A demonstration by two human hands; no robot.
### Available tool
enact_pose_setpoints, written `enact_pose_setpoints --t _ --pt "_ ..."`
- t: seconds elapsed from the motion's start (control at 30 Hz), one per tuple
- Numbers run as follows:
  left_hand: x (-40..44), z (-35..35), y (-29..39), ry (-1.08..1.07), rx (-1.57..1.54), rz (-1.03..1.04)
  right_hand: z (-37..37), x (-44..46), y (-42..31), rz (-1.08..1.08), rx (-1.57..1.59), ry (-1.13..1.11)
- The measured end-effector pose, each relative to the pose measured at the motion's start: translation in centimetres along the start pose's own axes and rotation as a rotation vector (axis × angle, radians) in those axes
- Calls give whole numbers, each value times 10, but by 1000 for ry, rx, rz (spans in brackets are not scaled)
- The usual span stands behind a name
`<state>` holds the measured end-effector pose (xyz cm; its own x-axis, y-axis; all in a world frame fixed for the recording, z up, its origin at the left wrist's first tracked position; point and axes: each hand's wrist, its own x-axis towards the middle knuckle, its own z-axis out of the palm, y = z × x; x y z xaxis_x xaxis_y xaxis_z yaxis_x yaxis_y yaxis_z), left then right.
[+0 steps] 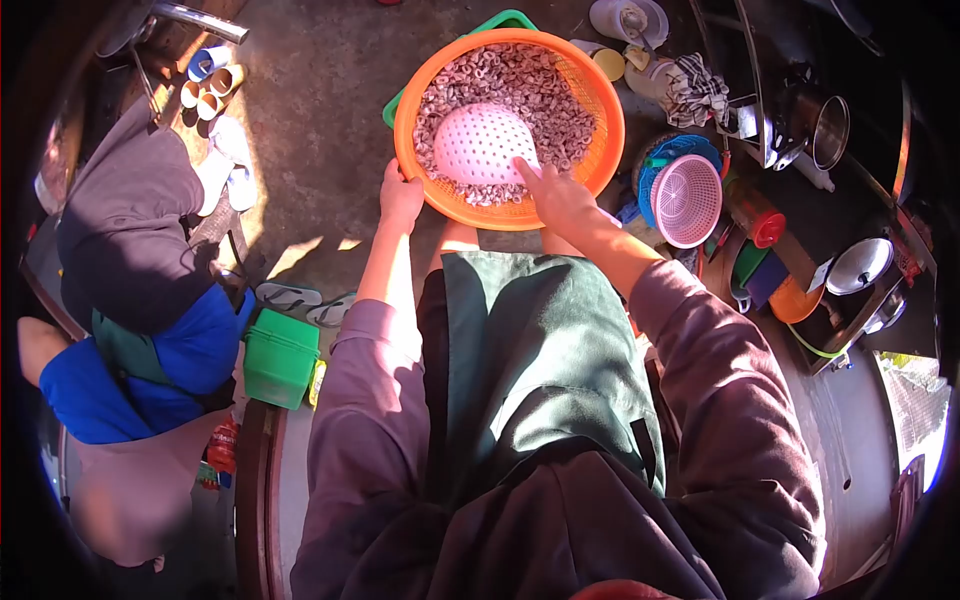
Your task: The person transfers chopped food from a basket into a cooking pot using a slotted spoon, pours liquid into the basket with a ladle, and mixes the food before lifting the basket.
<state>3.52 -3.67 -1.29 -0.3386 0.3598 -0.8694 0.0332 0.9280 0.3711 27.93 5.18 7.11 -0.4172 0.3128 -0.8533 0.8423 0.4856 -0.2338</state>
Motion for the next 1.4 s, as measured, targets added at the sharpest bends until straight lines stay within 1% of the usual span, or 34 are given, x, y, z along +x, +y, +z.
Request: enact_pose_setpoints --t 0.07,0.17,0.3,0.37,0.4,0.47,0.5,0.57,0.7,0.8,0.87,0.9,0.97,1.0,1.1,1.13,1.2,1.23,1.3,1.33,1.4 --pt "-1 0 5 -39 -41 -66 11 -21 12 21 -29 -29" --pt "0 7 -2 33 -102 -23 7 -41 36 29 177 -52" --pt "-2 11 -6 -2 -117 -42 -55 -40 48 43 134 168" --pt "3 12 -10 -1 -114 -53 -69 -9 53 91 -3 271" --pt "4 13 -9 2 -110 -27 -72 7 51 111 -73 326" --pt "0 13 -8 5 -98 16 -63 29 36 100 -95 190" --pt "5 14 -19 23 -78 14 -55 34 30 99 -105 121" --pt "25 18 -42 69 -61 22 -31 26 14 95 -54 65" --pt "8 14 -17 55 -51 -53 0 -9 6 77 20 8" --pt "8 15 -12 45 -58 -52 -36 -32 21 83 -19 136" --pt "10 17 -23 45 -71 -28 -57 -26 41 110 -9 226" --pt "15 21 -38 82 -50 58 -61 -19 51 127 -4 275" --pt "39 29 -69 171 -19 260 -50 9 64 132 -110 237" --pt "36 29 -64 186 2 240 -46 17 62 131 -159 218" --pt "29 22 -49 97 -7 66 -26 14 47 92 -143 141" --pt "30 23 -40 97 -20 45 -11 13 46 62 -97 153" --pt "21 19 -34 94 -32 -15 15 2 41 68 4 113" --pt "17 17 -34 96 -28 -27 25 -7 37 70 57 83" --pt "20 20 -33 96 -27 -40 36 -21 37 66 133 -45" --pt "24 21 -38 98 -14 2 42 -24 39 64 173 -110" --pt "26 21 -43 103 16 80 52 -18 53 109 209 -72"
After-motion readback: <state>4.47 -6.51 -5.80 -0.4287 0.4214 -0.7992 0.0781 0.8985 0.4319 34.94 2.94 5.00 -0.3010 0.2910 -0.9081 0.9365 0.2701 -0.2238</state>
